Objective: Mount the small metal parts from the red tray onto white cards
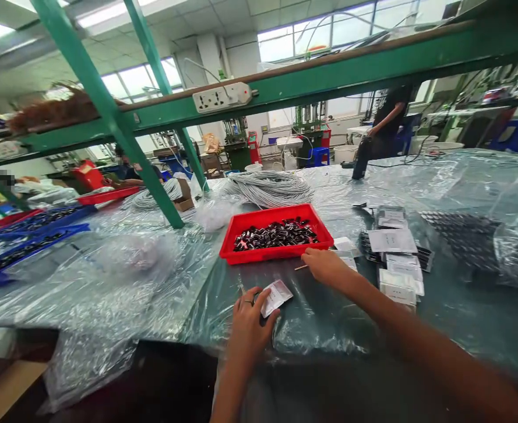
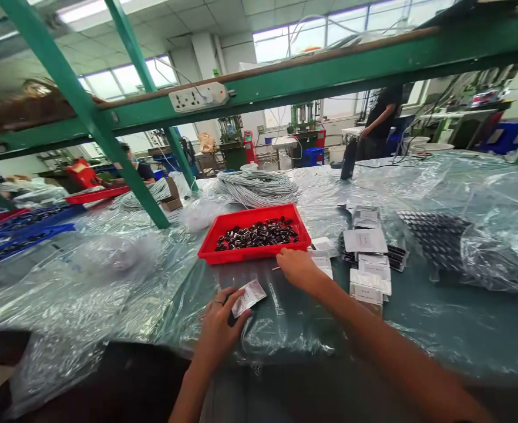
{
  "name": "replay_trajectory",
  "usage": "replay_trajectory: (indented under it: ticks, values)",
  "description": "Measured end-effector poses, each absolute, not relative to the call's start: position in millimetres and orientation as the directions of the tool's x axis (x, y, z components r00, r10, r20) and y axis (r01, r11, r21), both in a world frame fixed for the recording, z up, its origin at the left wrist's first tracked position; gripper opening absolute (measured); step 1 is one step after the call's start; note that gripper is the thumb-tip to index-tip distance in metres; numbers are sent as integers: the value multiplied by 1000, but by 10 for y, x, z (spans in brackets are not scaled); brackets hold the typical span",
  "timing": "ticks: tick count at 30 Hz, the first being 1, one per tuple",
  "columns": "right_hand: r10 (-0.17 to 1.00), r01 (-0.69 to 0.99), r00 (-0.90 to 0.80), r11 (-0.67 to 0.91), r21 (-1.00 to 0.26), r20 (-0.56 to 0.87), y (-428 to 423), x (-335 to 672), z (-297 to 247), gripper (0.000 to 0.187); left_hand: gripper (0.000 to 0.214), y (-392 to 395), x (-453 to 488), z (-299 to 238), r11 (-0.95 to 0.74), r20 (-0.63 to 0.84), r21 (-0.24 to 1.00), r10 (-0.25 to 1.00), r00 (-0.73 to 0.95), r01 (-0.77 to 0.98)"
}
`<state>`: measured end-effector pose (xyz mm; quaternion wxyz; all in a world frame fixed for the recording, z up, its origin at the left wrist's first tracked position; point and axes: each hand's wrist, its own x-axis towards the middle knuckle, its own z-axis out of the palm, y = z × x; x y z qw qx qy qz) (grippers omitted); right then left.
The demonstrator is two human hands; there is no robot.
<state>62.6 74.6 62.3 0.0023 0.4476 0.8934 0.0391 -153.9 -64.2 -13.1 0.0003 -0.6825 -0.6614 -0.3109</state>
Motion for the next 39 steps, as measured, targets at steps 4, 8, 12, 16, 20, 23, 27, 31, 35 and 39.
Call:
replay_trajectory:
  ticks: [4,8,12,16,20,23,27,31,35,39]
  values:
    - [748,747,-663,662,57,4,840,406,382,30,31,-658,-1471,-153,-84,400,381,913,-82,921]
    - [650,632,-750,759,-160,122,849,482,333,28,31,-688,-1450,-106,-73,392,364,916,-81,929]
    - [669,110,-547,654,-749,504,695,527,523,16,31,-681,-1428,-76,-80,371,358,927,-63,930]
    - [831,-502,-320,259,-825,455,587,324,715,38,28,-644,-1427,-53,-97,350,353,936,-35,931]
    - [847,-590,-398,58,-805,352,641,37,732,53,22,-587,-1433,62,-99,289,313,957,5,945]
    - [847,-558,-432,18,-829,309,676,-128,618,57,21,-530,-1447,151,-138,245,266,967,72,954]
    - [811,-494,-545,-105,-863,213,640,-249,377,61,26,-449,-1488,130,-217,278,268,950,140,939]
    - [808,-486,-570,-182,-855,151,615,-297,227,58,28,-400,-1526,-2,-260,315,336,937,152,905]
    - [842,-493,-521,-165,-854,138,642,-344,188,54,28,-416,-1532,-101,-281,356,374,923,143,884]
    - [855,-455,-506,-153,-877,114,608,-399,154,51,27,-440,-1519,-108,-301,366,362,916,162,882]
